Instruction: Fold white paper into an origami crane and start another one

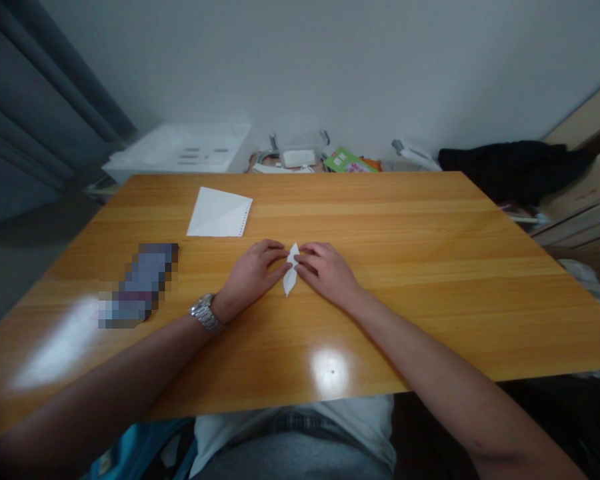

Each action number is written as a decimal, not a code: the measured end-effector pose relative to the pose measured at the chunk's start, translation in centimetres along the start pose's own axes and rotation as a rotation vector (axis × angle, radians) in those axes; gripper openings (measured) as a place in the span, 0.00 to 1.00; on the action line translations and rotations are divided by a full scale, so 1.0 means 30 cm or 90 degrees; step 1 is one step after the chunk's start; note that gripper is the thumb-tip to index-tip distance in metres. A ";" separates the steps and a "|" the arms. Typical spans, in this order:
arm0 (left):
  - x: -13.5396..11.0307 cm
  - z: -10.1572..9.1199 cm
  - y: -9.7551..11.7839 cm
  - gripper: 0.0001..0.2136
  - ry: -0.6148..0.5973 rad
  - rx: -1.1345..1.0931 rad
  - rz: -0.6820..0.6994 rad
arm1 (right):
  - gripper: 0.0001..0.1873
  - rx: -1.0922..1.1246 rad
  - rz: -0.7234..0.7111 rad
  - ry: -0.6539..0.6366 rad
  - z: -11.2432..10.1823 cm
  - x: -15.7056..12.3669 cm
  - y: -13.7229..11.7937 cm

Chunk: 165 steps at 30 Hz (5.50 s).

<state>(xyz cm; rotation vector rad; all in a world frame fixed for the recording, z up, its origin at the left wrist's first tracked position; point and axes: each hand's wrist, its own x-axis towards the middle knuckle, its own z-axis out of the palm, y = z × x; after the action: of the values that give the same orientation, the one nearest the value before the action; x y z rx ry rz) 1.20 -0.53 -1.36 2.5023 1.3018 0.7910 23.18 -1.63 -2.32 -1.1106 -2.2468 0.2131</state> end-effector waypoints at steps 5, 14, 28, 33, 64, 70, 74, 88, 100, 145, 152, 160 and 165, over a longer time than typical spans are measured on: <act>-0.002 -0.006 0.009 0.15 0.004 0.042 0.011 | 0.16 0.000 -0.038 -0.022 -0.004 0.003 0.000; -0.004 -0.006 0.012 0.14 -0.005 0.050 0.016 | 0.15 0.045 -0.035 -0.033 -0.018 -0.001 -0.007; -0.008 -0.007 -0.008 0.13 -0.044 0.029 0.045 | 0.12 0.037 -0.022 -0.033 -0.034 0.004 0.034; -0.015 -0.023 -0.004 0.11 -0.056 0.006 0.051 | 0.15 -0.001 -0.043 -0.060 -0.042 -0.004 0.024; -0.060 -0.103 0.059 0.17 -0.173 0.194 0.167 | 0.19 -0.023 -0.014 -0.089 -0.041 -0.040 0.004; -0.071 -0.085 0.052 0.19 -0.157 0.180 0.164 | 0.22 -0.010 -0.013 -0.086 -0.034 -0.040 0.019; -0.072 -0.068 0.040 0.21 -0.155 0.175 0.163 | 0.26 -0.034 -0.012 -0.091 -0.032 -0.039 0.022; -0.078 -0.055 0.030 0.25 -0.184 0.225 0.202 | 0.32 -0.104 -0.007 -0.176 -0.014 -0.049 0.004; -0.080 -0.069 0.047 0.24 -0.166 0.276 0.177 | 0.32 -0.133 0.019 -0.195 -0.019 -0.029 -0.023; -0.059 -0.091 0.047 0.25 -0.175 0.219 0.158 | 0.35 -0.152 0.037 -0.202 -0.017 -0.014 -0.037; -0.059 -0.091 0.046 0.25 -0.178 0.215 0.161 | 0.34 -0.142 0.016 -0.249 -0.016 -0.014 -0.033; -0.058 -0.092 0.054 0.24 -0.175 0.239 0.170 | 0.36 -0.144 0.031 -0.251 -0.010 -0.012 -0.038; -0.057 -0.087 0.047 0.22 -0.154 0.224 0.166 | 0.36 -0.144 0.029 -0.241 -0.003 -0.017 -0.033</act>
<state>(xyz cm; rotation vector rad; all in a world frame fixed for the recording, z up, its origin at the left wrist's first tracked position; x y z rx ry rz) -0.05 -2.88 0.79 2.9745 1.1263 0.3040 22.81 -2.67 -2.10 -1.3313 -2.6319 0.2055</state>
